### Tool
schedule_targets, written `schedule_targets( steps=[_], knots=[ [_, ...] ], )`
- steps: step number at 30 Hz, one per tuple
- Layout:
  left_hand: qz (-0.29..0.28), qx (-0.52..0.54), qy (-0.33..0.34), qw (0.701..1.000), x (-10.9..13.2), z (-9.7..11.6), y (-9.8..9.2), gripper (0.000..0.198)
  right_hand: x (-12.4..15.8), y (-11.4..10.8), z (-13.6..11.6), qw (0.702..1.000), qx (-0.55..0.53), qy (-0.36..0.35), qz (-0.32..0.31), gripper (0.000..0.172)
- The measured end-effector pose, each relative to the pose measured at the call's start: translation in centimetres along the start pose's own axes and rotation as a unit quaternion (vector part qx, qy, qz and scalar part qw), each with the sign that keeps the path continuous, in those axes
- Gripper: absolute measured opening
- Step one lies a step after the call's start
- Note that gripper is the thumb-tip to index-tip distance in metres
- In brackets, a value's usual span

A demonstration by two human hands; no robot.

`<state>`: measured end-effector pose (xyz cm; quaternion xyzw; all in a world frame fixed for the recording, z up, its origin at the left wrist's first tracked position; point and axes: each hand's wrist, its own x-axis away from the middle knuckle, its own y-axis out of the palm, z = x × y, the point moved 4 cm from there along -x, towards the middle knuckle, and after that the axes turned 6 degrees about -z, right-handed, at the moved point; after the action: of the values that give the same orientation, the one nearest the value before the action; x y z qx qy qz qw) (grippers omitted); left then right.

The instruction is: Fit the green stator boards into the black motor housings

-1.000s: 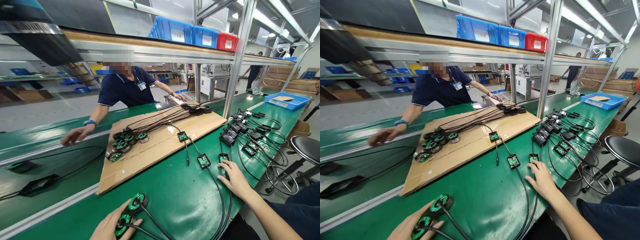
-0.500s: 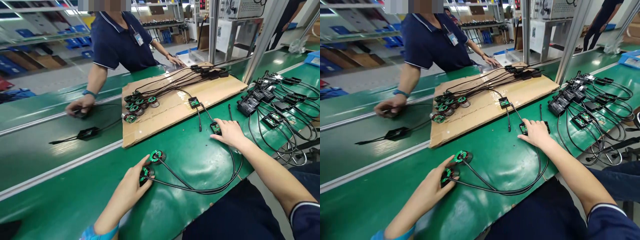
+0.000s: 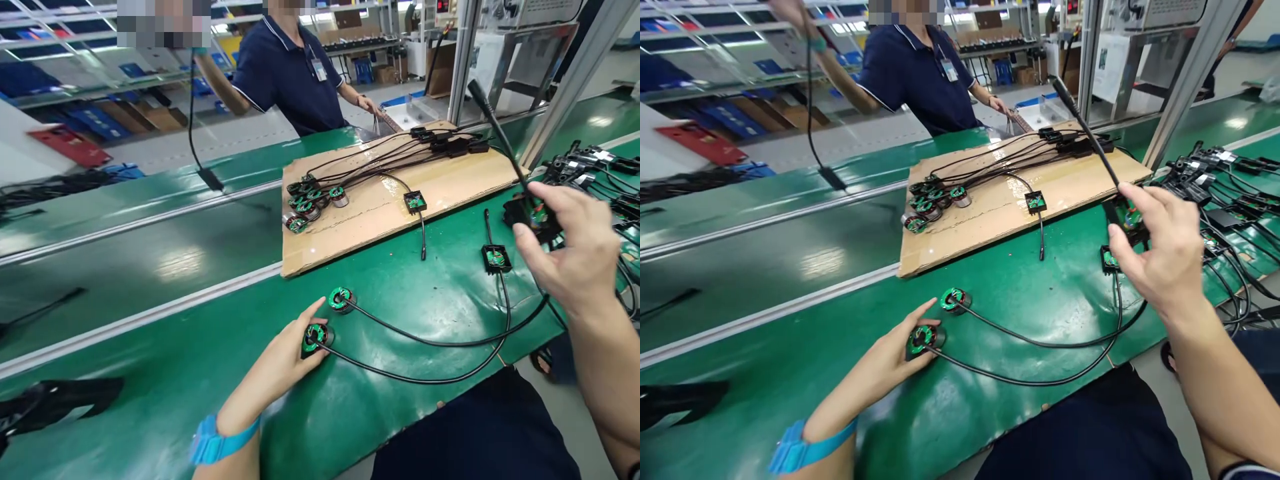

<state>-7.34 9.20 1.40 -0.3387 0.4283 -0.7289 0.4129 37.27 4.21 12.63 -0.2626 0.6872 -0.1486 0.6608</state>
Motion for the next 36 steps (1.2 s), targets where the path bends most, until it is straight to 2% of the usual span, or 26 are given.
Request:
schedule_targets(
  steps=[3,6,9,11,14,16,20,22,25,29,31,33,36],
  knots=[
    [0.054,-0.022,0.008,0.998,-0.5,-0.9,0.5,0.077,0.0,-2.6,1.3,0.995,0.092,-0.019,-0.016,0.048],
    [0.125,-0.049,0.015,0.991,-1.4,-1.7,1.1,0.074,2.4,-2.5,2.8,0.986,0.142,-0.026,-0.086,0.045],
    [0.155,-0.065,0.017,0.986,-2.1,-2.0,1.5,0.074,5.9,-0.7,4.0,0.978,0.155,-0.021,-0.142,0.042],
    [0.154,-0.066,0.009,0.986,-2.4,-2.0,1.7,0.074,7.7,1.1,4.9,0.970,0.163,0.021,-0.181,0.042],
    [0.158,-0.064,0.006,0.985,-2.7,-1.5,1.9,0.069,9.2,3.9,5.9,0.951,0.175,0.093,-0.238,0.042],
    [0.159,-0.067,0.015,0.985,-3.0,-1.2,2.0,0.063,9.4,6.0,5.8,0.945,0.162,0.106,-0.262,0.042],
    [0.161,-0.068,0.032,0.984,-3.4,-1.3,2.4,0.058,9.1,10.4,4.0,0.952,0.098,0.064,-0.282,0.042],
    [0.178,-0.064,0.031,0.982,-3.5,-1.6,2.4,0.058,8.9,11.9,3.3,0.957,0.070,0.051,-0.275,0.042],
    [0.176,-0.061,0.023,0.982,-3.6,-1.9,2.5,0.058,8.8,12.3,4.0,0.966,0.060,0.075,-0.238,0.044],
    [0.158,-0.027,0.026,0.987,-3.4,-1.1,2.4,0.052,9.0,11.1,5.3,0.971,0.051,0.080,-0.220,0.046],
    [0.163,0.014,0.036,0.986,-3.3,-0.3,2.4,0.051,9.0,10.9,4.2,0.974,0.014,0.038,-0.223,0.045],
    [0.170,0.064,0.041,0.982,-3.4,0.4,2.5,0.059,8.7,11.5,1.5,0.969,-0.060,-0.041,-0.238,0.039],
    [0.189,0.137,0.019,0.972,-3.6,0.9,2.7,0.085,8.0,14.1,-4.5,0.922,-0.186,-0.167,-0.296,0.033]
  ],
)
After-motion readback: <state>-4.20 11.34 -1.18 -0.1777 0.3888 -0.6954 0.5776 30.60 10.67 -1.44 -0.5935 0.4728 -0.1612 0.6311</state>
